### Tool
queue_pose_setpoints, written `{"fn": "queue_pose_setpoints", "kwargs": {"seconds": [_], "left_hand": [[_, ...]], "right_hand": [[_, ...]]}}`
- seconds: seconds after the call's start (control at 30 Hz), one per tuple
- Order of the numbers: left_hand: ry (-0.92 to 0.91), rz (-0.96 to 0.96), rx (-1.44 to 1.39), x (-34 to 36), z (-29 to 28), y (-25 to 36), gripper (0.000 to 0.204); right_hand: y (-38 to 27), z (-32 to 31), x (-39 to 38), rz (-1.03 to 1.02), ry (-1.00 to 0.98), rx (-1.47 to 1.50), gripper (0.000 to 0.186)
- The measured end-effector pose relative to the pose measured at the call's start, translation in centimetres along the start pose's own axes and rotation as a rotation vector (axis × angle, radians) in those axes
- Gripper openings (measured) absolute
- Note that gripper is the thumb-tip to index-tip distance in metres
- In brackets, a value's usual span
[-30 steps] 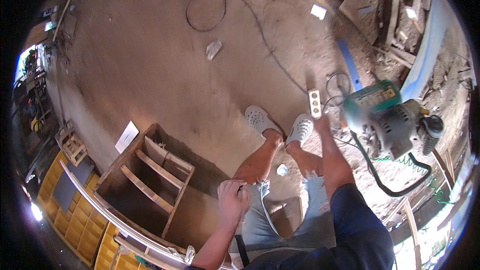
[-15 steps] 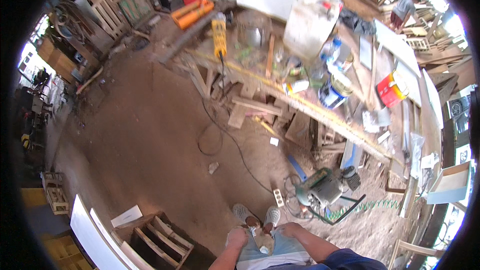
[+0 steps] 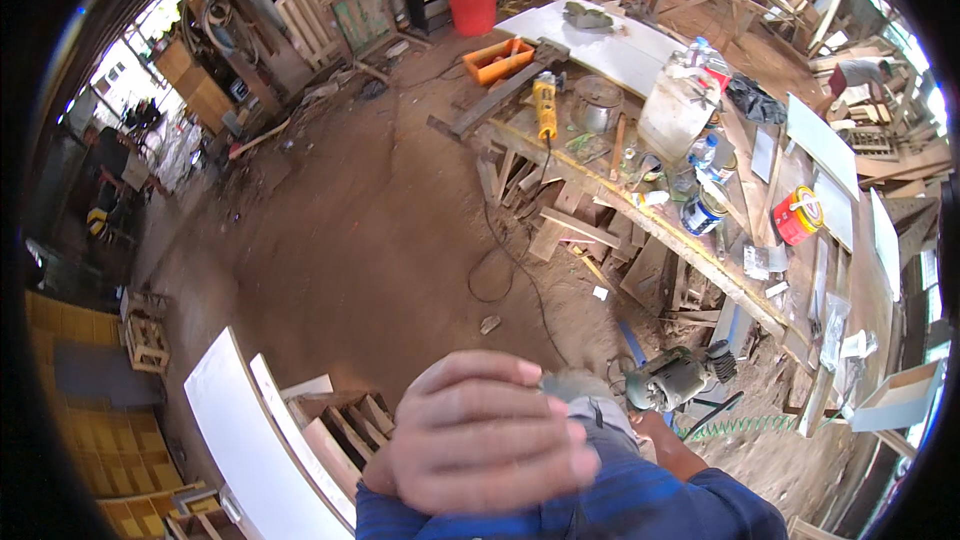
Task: The person uses a spray gun to apply white paint to the edges and surfaces of wooden furniture components in a workshop.
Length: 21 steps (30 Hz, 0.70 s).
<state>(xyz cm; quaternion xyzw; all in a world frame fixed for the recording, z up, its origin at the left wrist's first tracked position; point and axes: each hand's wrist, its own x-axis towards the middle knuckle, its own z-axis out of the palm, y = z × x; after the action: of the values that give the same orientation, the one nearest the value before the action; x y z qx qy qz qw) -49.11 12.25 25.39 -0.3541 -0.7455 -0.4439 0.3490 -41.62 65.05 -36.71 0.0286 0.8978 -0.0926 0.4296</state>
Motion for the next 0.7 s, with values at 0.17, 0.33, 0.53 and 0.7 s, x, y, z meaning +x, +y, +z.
{"fn": "queue_pose_setpoints", "kwargs": {"seconds": [0.17, 0.33, 0.53, 0.7], "left_hand": [[0.29, 0.148, 0.263, 2.7, 0.2, 0.8, 0.016], [0.438, 0.395, 0.147, 6.8, 4.1, -7.7, 0.012], [0.257, 0.233, 0.393, 7.7, -0.6, -13.5, 0.02], [0.245, 0.253, 0.318, 11.5, 0.7, -20.4, 0.025]], "right_hand": [[-9.3, -3.5, 3.5, -0.123, -0.186, -0.15, 0.042], [-7.6, -4.3, 15.3, -0.379, -0.048, -0.223, 0.029], [-28.5, -17.9, 19.8, -0.263, -0.129, -0.068, 0.029], [-29.9, -27.6, 28.3, -0.472, 0.065, -0.028, 0.027]]}}
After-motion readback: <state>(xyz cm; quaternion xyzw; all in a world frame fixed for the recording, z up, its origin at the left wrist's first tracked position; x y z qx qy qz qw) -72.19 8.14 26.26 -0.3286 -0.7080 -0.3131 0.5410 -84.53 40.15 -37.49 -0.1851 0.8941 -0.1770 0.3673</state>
